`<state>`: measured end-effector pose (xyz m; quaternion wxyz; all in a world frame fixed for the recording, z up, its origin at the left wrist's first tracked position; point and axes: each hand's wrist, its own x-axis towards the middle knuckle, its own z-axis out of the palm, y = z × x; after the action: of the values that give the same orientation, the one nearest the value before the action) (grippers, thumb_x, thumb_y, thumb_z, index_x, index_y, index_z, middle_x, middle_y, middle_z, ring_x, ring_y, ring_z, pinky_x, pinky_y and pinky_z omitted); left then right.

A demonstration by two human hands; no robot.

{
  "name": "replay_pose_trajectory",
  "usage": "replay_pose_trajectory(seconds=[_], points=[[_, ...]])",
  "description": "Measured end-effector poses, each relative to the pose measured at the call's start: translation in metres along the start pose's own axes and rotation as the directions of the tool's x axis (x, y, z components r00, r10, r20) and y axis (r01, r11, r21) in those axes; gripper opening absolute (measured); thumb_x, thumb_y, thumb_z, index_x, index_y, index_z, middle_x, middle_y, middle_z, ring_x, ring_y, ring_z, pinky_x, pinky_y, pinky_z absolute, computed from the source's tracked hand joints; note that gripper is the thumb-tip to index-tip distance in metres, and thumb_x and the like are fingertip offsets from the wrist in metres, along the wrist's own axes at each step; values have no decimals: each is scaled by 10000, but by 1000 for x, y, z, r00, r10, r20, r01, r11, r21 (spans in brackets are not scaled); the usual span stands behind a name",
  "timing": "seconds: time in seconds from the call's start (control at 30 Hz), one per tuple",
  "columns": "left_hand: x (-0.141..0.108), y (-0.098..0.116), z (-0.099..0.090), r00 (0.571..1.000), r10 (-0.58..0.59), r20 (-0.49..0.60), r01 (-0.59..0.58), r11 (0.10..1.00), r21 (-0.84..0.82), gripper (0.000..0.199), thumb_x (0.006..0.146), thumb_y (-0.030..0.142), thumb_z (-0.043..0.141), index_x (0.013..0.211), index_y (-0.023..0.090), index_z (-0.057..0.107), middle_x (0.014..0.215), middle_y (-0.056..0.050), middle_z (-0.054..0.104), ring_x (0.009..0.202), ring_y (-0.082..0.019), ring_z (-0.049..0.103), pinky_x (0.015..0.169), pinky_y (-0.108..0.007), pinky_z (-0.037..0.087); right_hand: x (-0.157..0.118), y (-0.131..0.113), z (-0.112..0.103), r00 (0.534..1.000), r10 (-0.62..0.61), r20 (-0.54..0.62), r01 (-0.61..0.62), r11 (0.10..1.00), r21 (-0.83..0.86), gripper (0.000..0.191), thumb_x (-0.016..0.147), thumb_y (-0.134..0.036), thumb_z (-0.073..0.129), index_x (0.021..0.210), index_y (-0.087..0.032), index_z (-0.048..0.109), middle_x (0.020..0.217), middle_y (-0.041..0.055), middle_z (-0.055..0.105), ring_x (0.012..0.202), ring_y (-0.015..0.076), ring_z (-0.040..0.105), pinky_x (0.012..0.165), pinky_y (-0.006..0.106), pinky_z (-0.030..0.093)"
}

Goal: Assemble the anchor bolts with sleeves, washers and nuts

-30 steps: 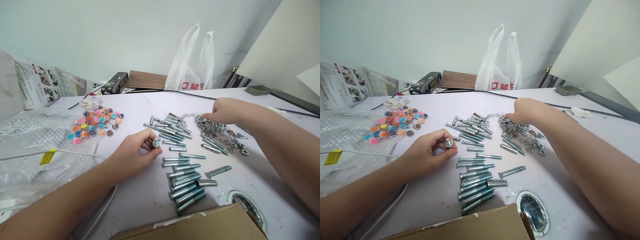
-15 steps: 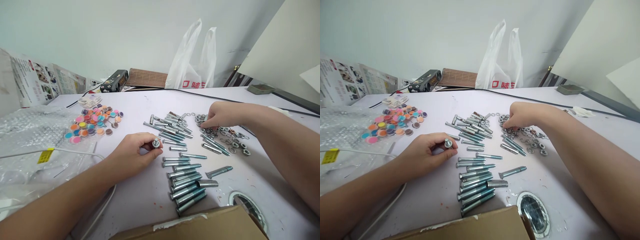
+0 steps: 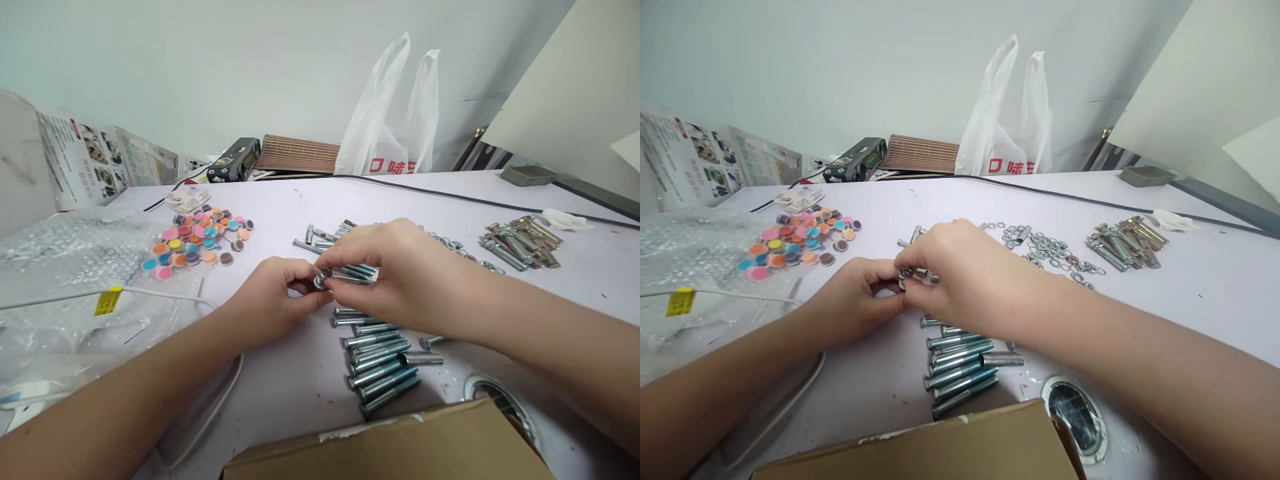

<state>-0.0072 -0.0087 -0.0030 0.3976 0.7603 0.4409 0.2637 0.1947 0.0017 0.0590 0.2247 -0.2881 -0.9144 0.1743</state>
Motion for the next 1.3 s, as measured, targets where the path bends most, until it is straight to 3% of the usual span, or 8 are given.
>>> replay_pose_trajectory(seconds=[0.43,0.5,0.6,0.7,0.8,1.0,1.13,1.3], points=[[1,1,-1,999,-21,-35,22,1000,14,239,822,305,689,675,123,638,627,33,555,640,-91,452,586,-213,365,-8,22,22,995,22,-94,4,964,267,360,879,-55,924,1128,-158,686,913,-21,611,791,266,607,660,284,447],[1,0,-1,998,-41,-44,41,999,13,217,825,312,692,713,127,683,653,26,597,652,-98,484,594,-216,379,-11,23,23,992,-67,-111,98,948,303,101,946,-171,789,1001,-176,705,869,-11,597,773,269,586,680,312,426],[1,-1,-1,996,-56,-69,57,998,15,239,859,365,681,791,142,732,688,19,641,642,-103,509,594,-229,389,-16,23,22,975,4,-221,65,951,303,445,1023,-262,631,610,-212,473,601,-32,439,540,228,470,513,320,310],[1,-1,-1,996,-46,-82,51,997,56,205,861,353,690,848,159,754,718,19,665,653,-110,535,621,-242,406,-17,23,23,962,107,-250,-28,954,298,394,1069,-278,581,682,-213,544,621,-30,452,515,229,456,478,320,282],[2,0,-2,996,-32,-81,39,996,78,199,868,332,677,799,156,741,696,20,641,646,-109,521,622,-241,408,-16,24,27,985,-10,-170,67,941,332,219,1099,-276,562,929,-207,683,792,-10,552,676,265,547,659,324,414],[4,-1,-5,995,-47,-90,50,998,28,171,833,323,715,769,165,729,546,60,490,518,-65,375,522,-205,342,-23,27,27,953,-5,-302,95,954,285,628,1226,-397,566,622,-231,517,609,-4,436,554,271,463,676,374,385],[6,-1,-4,996,-22,-81,25,999,41,212,830,297,705,701,130,689,582,46,520,564,-61,405,510,-187,324,-17,27,34,953,-25,-302,102,965,240,409,1224,-503,575,939,-224,662,839,22,583,770,318,567,745,382,405],[6,-2,-2,997,-41,-69,39,998,-41,155,835,271,705,785,126,728,614,53,566,578,-47,435,525,-157,351,-17,28,36,938,-111,-329,226,914,336,676,1271,-403,507,623,-216,466,603,-30,440,506,240,417,630,350,347]])
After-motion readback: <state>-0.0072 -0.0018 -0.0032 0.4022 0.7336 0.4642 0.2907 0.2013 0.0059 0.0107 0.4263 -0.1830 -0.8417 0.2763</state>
